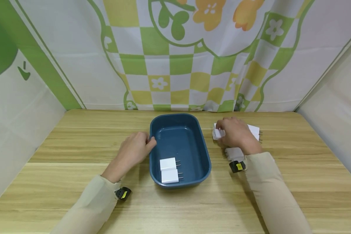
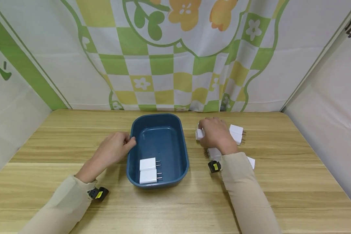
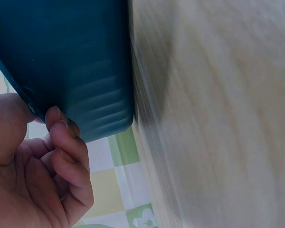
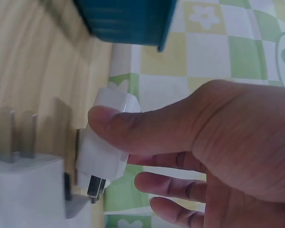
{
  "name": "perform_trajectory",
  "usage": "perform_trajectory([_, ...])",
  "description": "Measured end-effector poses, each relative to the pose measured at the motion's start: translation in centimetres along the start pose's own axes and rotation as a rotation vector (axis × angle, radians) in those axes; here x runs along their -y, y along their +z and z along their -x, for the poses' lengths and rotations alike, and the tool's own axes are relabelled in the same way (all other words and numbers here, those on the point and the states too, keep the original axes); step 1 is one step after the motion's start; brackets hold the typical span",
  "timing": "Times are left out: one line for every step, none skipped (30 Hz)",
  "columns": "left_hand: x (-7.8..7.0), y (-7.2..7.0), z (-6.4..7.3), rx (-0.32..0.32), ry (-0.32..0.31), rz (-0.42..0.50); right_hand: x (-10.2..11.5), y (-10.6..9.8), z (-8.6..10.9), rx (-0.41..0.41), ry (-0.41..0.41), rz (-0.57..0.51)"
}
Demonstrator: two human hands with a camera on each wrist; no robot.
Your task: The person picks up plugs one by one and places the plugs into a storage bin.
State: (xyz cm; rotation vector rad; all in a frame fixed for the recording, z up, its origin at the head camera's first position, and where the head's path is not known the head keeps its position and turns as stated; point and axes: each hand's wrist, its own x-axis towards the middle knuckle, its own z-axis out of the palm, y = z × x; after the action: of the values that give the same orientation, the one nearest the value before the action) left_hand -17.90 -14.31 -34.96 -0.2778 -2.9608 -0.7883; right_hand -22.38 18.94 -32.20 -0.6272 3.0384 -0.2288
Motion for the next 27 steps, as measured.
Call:
perform_trajectory([0.0, 0.0, 0.0, 0.0, 0.0, 0.0, 0.1, -0.2, 0.1, -0.01, -0.008, -0.003])
perform_trajectory([0.0, 0.0, 0.0, 0.0, 0.0, 0.0, 0.1, -0.3, 0.1, -0.021, -0.018, -0.006])
perform_trajectory([0.0, 0.0, 0.0, 0.0, -0.001, 0.001, 0.2, -0.5, 0.2, -0.032, -0.029, -0.011])
perform_trajectory([0.0, 0.0, 0.0, 0.002, -0.002, 0.002, 0.3, -0.7, 0.2, -0.046, -0.04, -0.014])
perform_trajectory([0.0, 0.0, 0.0, 0.003, -0.004, 0.003, 0.4, -0.8, 0.3, -0.06, -0.051, -0.019])
perform_trajectory([-0.1, 0.0, 0.0, 0.004, -0.005, 0.005, 0.4, -0.9, 0.4, -0.072, -0.06, -0.02])
perform_trajectory([-0.1, 0.0, 0.0, 0.005, -0.007, 0.006, 0.6, -1.1, 0.4, -0.083, -0.067, -0.026])
perform_trajectory([-0.1, 0.0, 0.0, 0.006, -0.009, 0.007, 0.7, -1.2, 0.5, -0.093, -0.072, -0.027])
perform_trajectory([-0.1, -0.1, 0.0, 0.007, -0.009, 0.008, 0.8, -1.3, 0.6, -0.1, -0.075, -0.027])
perform_trajectory([-0.1, -0.1, 0.0, 0.008, -0.01, 0.01, 0.9, -1.5, 0.6, -0.107, -0.076, -0.025])
perform_trajectory([-0.1, -0.1, 0.0, 0.009, -0.01, 0.011, 1.0, -1.6, 0.7, -0.113, -0.077, -0.028])
perform_trajectory([-0.1, -0.1, 0.0, 0.009, -0.011, 0.012, 1.1, -1.8, 0.8, -0.118, -0.075, -0.03])
perform_trajectory([-0.1, -0.1, 0.0, 0.009, -0.012, 0.011, 1.3, -1.9, 0.9, -0.125, -0.071, -0.035])
perform_trajectory([-0.1, -0.1, 0.0, 0.009, -0.011, 0.01, 1.4, -2.0, 1.0, -0.133, -0.069, -0.036])
perform_trajectory([-0.1, -0.1, 0.0, 0.009, -0.011, 0.009, 1.5, -2.1, 1.0, -0.14, -0.068, -0.039])
perform_trajectory([-0.1, -0.1, 0.0, 0.008, -0.012, 0.009, 1.6, -2.2, 1.1, -0.15, -0.068, -0.041])
perform_trajectory([-0.1, -0.1, 0.0, 0.008, -0.013, 0.008, 1.7, -2.3, 1.2, -0.159, -0.069, -0.043])
perform_trajectory([-0.1, -0.1, 0.0, 0.008, -0.014, 0.008, 1.8, -2.5, 1.2, -0.165, -0.067, -0.044])
perform_trajectory([-0.1, -0.1, 0.0, 0.007, -0.014, 0.007, 1.9, -2.6, 1.3, -0.171, -0.066, -0.044])
perform_trajectory([-0.1, -0.1, 0.0, 0.007, -0.014, 0.006, 2.0, -2.7, 1.4, -0.175, -0.065, -0.047])
perform_trajectory([-0.1, -0.1, 0.0, 0.006, -0.014, 0.007, 2.2, -2.8, 1.4, -0.177, -0.063, -0.05])
perform_trajectory([-0.1, -0.1, 0.0, 0.006, -0.015, 0.007, 2.3, -2.9, 1.5, -0.18, -0.061, -0.054])
perform_trajectory([-0.1, -0.1, 0.0, 0.004, -0.015, 0.006, 2.5, -3.0, 1.6, -0.183, -0.059, -0.057])
perform_trajectory([-0.1, -0.1, 0.0, 0.003, -0.014, 0.005, 2.7, -3.1, 1.7, -0.187, -0.057, -0.061])
perform_trajectory([-0.1, 0.0, 0.0, 0.003, -0.013, 0.004, 2.9, -3.2, 1.8, -0.19, -0.055, -0.064])
perform_trajectory([-0.1, 0.0, 0.0, 0.003, -0.012, 0.003, 3.1, -3.3, 1.8, -0.195, -0.054, -0.066])
perform_trajectory([-0.1, 0.0, 0.0, 0.003, -0.011, 0.003, 3.3, -3.3, 1.9, -0.199, -0.054, -0.065])
